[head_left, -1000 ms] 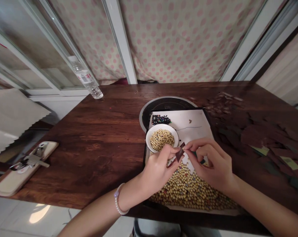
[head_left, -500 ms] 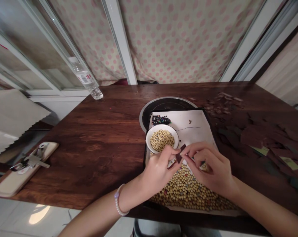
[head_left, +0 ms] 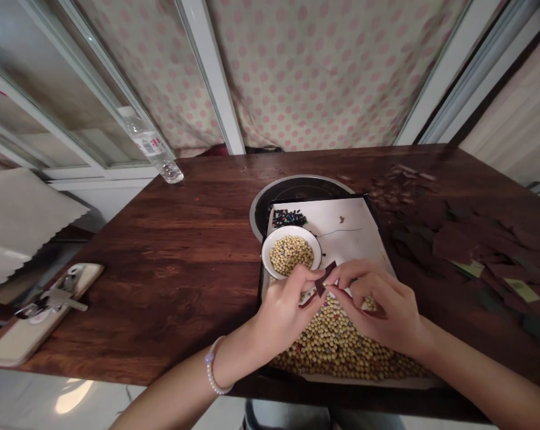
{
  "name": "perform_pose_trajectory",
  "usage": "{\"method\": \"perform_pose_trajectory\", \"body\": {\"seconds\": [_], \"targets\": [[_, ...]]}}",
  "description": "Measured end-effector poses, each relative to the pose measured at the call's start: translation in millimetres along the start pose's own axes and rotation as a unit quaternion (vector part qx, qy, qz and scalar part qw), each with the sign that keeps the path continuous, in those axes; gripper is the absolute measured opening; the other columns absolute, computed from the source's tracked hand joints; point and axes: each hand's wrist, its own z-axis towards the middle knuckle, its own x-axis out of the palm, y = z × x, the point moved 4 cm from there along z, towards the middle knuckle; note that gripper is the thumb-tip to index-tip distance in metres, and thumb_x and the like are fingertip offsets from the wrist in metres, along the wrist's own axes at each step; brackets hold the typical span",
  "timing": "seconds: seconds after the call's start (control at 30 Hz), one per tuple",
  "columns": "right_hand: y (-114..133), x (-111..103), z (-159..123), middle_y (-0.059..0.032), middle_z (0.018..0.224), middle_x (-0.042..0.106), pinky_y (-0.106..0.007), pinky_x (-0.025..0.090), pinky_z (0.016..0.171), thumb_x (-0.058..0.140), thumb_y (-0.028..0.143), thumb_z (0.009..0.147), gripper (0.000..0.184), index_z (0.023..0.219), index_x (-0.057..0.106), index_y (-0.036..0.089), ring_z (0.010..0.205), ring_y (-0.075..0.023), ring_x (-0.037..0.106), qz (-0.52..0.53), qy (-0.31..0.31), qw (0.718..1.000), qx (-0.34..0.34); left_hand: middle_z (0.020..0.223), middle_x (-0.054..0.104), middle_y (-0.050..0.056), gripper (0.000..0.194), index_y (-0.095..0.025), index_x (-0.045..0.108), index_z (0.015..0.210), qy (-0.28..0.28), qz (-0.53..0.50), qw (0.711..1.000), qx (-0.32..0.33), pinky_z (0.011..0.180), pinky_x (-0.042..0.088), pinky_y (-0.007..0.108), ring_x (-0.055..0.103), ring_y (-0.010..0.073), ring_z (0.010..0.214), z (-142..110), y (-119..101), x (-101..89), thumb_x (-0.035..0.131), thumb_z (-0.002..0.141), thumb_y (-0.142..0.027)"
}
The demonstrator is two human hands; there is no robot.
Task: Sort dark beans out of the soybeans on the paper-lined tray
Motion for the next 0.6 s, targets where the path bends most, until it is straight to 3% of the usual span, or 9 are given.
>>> {"method": "perform_pose_trajectory", "body": {"seconds": [0.17,0.4,0.5,0.6], "targets": [[-5,-4,4,-0.0015,0.077,0.054,-0.029,0.052,0.060,0.056,-0.001,0.073,0.029,0.069,0.039,0.022,0.075,-0.0153,0.060,-0.015,-0.036,0.998,0.041,0.079,0.071,0.003,0.016,-0.017,0.050,0.093,-0.003,-0.006,1.000,-0.001,0.062,0.057,0.019,0.069,0.0127,0.070,1,0,0.7,0.058,0.079,-0.012],[-15,-1,2,-0.0013,0.077,0.052,-0.032,0.049,0.063,0.059,0.006,0.074,0.027,0.067,0.037,0.021,0.074,-0.0163,0.059,0.106,-0.060,0.978,0.171,0.080,0.071,0.003,0.017,-0.017,0.050,0.094,-0.001,-0.010,1.000,0.008,0.061,0.057,0.018,0.069,0.0124,0.071,1,-1,0.3,0.058,0.079,-0.011],[-22,-2,2,-0.0005,0.077,0.050,-0.031,0.050,0.066,0.061,0.010,0.074,0.029,0.067,0.035,0.021,0.075,-0.0153,0.058,0.217,-0.089,0.943,0.237,0.080,0.071,0.004,0.019,-0.016,0.050,0.095,-0.004,-0.013,1.000,0.008,0.058,0.057,0.018,0.070,0.0132,0.069,1,-1,0.2,0.059,0.079,-0.012],[-32,-2,2,0.0019,0.075,0.046,-0.027,0.050,0.064,0.065,0.012,0.070,0.034,0.067,0.033,0.021,0.071,-0.0118,0.055,0.352,-0.109,0.875,0.315,0.080,0.071,0.004,0.018,-0.016,0.050,0.094,-0.016,-0.016,1.000,0.007,0.059,0.057,0.019,0.070,0.0136,0.070,2,0,-0.1,0.059,0.079,-0.013]]}}
